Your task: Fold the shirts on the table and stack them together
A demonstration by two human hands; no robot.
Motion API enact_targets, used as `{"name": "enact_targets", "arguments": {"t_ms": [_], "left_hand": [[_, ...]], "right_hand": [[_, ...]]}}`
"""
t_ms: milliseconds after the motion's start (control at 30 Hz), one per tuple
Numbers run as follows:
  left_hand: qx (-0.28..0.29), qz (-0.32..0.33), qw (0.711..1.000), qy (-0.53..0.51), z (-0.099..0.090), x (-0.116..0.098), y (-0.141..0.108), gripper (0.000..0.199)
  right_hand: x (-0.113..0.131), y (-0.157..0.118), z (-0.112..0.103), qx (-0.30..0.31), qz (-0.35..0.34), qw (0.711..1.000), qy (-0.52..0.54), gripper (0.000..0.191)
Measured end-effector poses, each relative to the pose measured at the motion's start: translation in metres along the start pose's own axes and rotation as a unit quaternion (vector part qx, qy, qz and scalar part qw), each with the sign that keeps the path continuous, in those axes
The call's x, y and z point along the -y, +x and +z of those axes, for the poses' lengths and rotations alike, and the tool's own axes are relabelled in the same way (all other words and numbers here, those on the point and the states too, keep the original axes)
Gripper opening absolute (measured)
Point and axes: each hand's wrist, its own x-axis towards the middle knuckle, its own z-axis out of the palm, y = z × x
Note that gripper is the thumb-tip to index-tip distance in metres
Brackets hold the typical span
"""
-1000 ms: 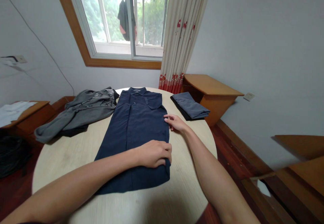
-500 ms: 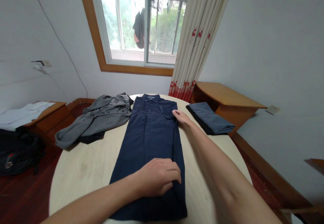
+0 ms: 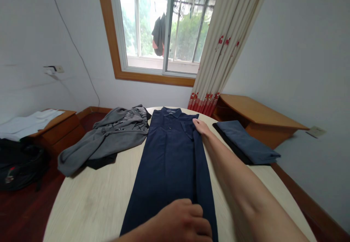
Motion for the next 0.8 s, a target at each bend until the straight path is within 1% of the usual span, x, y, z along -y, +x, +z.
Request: {"name": "enact_targets", "arguments": {"t_ms": [100, 200, 300, 367, 500, 633, 700, 800], "left_hand": [[0.015, 0.008, 1.0, 0.002, -0.009, 0.005, 0.0, 0.017], [0.027, 0.008, 1.0, -0.005, -0.012, 0.009, -0.001, 0.023], [0.045, 0.016, 0.999, -0.009, -0.013, 0.012, -0.003, 0.022], [0.056, 0.016, 0.998, -0.011, -0.014, 0.014, -0.005, 0.02], [0.089, -0.008, 0.996, -0.023, -0.014, 0.019, -0.011, 0.019], [0.134, -0.041, 0.988, -0.066, -0.015, 0.021, -0.016, 0.023], [0.152, -0.064, 0.982, -0.095, -0.017, 0.021, -0.017, 0.024], [0.159, -0.131, 0.971, -0.12, -0.025, 0.02, -0.013, 0.023]], "right_hand": [[0.026, 0.008, 0.002, 0.035, -0.014, 0.998, -0.05, 0.06], [0.054, 0.015, 0.006, 0.061, -0.042, 0.993, -0.087, 0.06], [0.076, 0.021, 0.014, 0.082, -0.053, 0.99, -0.097, 0.061], [0.086, 0.024, 0.02, 0.097, -0.052, 0.99, -0.092, 0.062], [0.095, 0.025, 0.036, 0.133, -0.041, 0.987, -0.083, 0.063], [0.095, 0.017, 0.05, 0.155, -0.026, 0.984, -0.088, 0.067], [0.094, 0.011, 0.052, 0.141, -0.033, 0.986, -0.084, 0.068], [0.097, -0.001, 0.047, 0.072, -0.025, 0.994, -0.079, 0.069]]}}
